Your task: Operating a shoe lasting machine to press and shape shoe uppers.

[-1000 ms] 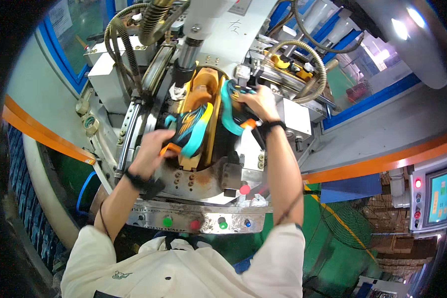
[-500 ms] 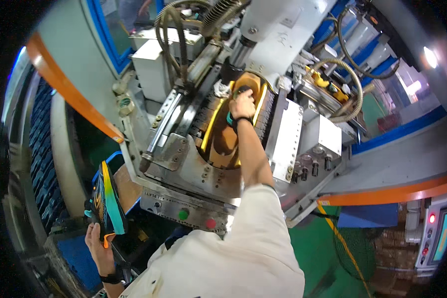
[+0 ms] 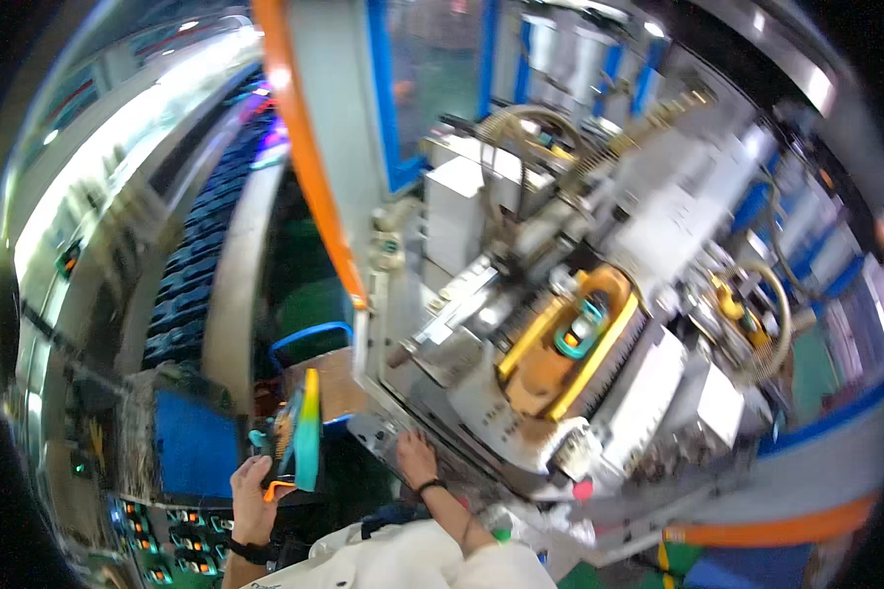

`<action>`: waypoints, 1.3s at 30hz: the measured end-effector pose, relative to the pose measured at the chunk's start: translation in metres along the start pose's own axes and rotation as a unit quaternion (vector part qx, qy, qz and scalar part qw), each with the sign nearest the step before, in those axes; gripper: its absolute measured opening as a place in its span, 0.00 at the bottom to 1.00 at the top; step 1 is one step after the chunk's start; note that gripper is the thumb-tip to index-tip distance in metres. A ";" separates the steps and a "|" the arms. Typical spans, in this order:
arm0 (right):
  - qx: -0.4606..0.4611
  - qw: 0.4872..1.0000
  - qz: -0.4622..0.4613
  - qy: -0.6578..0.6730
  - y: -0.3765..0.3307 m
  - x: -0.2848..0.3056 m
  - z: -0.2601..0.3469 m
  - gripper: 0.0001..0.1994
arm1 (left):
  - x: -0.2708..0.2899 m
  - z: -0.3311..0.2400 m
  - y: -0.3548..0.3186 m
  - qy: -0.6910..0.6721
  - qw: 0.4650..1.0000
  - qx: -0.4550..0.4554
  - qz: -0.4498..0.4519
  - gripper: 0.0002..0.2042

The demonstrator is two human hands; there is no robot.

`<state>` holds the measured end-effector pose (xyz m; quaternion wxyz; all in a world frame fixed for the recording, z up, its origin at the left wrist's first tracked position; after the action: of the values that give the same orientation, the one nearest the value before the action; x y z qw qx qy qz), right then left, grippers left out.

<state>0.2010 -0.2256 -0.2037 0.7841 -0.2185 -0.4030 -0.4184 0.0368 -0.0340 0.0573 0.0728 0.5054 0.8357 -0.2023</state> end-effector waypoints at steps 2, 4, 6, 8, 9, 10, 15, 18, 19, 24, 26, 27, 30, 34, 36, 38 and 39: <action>0.013 0.999 0.028 0.014 0.000 -0.017 -0.005 0.11 | 0.007 0.003 -0.002 0.002 1.000 0.007 -0.021 0.08; -0.029 0.994 0.036 0.104 -0.009 0.002 -0.001 0.13 | 0.014 0.011 0.000 -0.001 0.999 0.014 -0.043 0.11; -0.004 0.988 -0.068 0.142 -0.015 0.068 0.021 0.16 | 0.021 0.017 0.003 0.006 0.997 -0.001 -0.075 0.13; 0.069 0.960 -0.227 0.151 -0.020 0.192 0.031 0.09 | 0.025 0.021 0.007 0.015 0.999 -0.001 -0.043 0.13; 0.012 0.948 -0.285 0.143 -0.017 0.270 0.023 0.10 | 0.027 0.023 0.008 0.018 0.999 0.012 -0.041 0.12; -0.092 0.933 -0.294 0.189 -0.013 0.343 0.013 0.11 | 0.026 0.024 0.011 0.026 1.000 0.007 0.003 0.13; 0.362 0.736 -0.468 0.329 0.061 0.585 -0.013 0.24 | 0.013 0.026 0.011 0.012 1.000 0.013 0.001 0.13; 0.234 0.821 -0.499 0.149 0.092 0.613 -0.035 0.24 | 0.005 0.031 0.008 0.005 1.000 0.008 -0.009 0.13; 0.249 0.834 -0.466 0.160 0.100 0.608 -0.039 0.25 | 0.004 0.033 0.006 -0.009 1.000 0.010 -0.012 0.13; 0.153 0.812 -0.546 -0.137 0.095 0.604 -0.034 0.34 | 0.013 0.041 -0.008 -0.005 1.000 0.001 0.007 0.12; 0.138 0.843 -0.508 0.108 0.091 0.610 -0.036 0.38 | 0.019 0.042 -0.019 -0.016 0.999 -0.013 0.026 0.13; 0.144 0.842 -0.509 0.108 0.089 0.612 -0.033 0.38 | 0.024 0.043 -0.026 -0.011 1.000 -0.015 0.010 0.13; 0.012 0.896 -0.422 0.138 0.086 0.615 -0.041 0.32 | 0.038 0.045 -0.052 -0.017 0.997 -0.001 -0.071 0.13; 0.108 0.921 -0.360 0.100 0.091 0.619 -0.050 0.28 | 0.062 0.044 -0.095 -0.015 0.999 -0.037 -0.030 0.09; 0.187 0.911 -0.349 0.114 0.099 0.625 -0.056 0.30 | 0.083 0.046 -0.122 -0.017 0.994 -0.041 -0.099 0.08; 0.210 0.890 -0.395 0.094 0.114 0.630 -0.062 0.33 | 0.102 0.049 -0.146 -0.038 0.990 -0.062 -0.119 0.06; 0.187 0.873 -0.418 0.168 0.124 0.630 -0.070 0.34 | 0.110 0.046 -0.151 0.005 0.988 -0.032 -0.152 0.04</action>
<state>0.5409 -0.5069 0.2684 0.6179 0.1949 -0.3899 -0.6544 -0.1518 -0.0255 0.0196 0.0526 0.3711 0.9091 -0.1819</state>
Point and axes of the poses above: each hand's wrist, its own y-axis towards the middle knuckle, its own x-axis out of the back of the hand, z = x × y, the point moved 2 cm from there along y, towards the middle knuckle, and after that the axes turned 15 degrees about z, right-handed, at the moved point
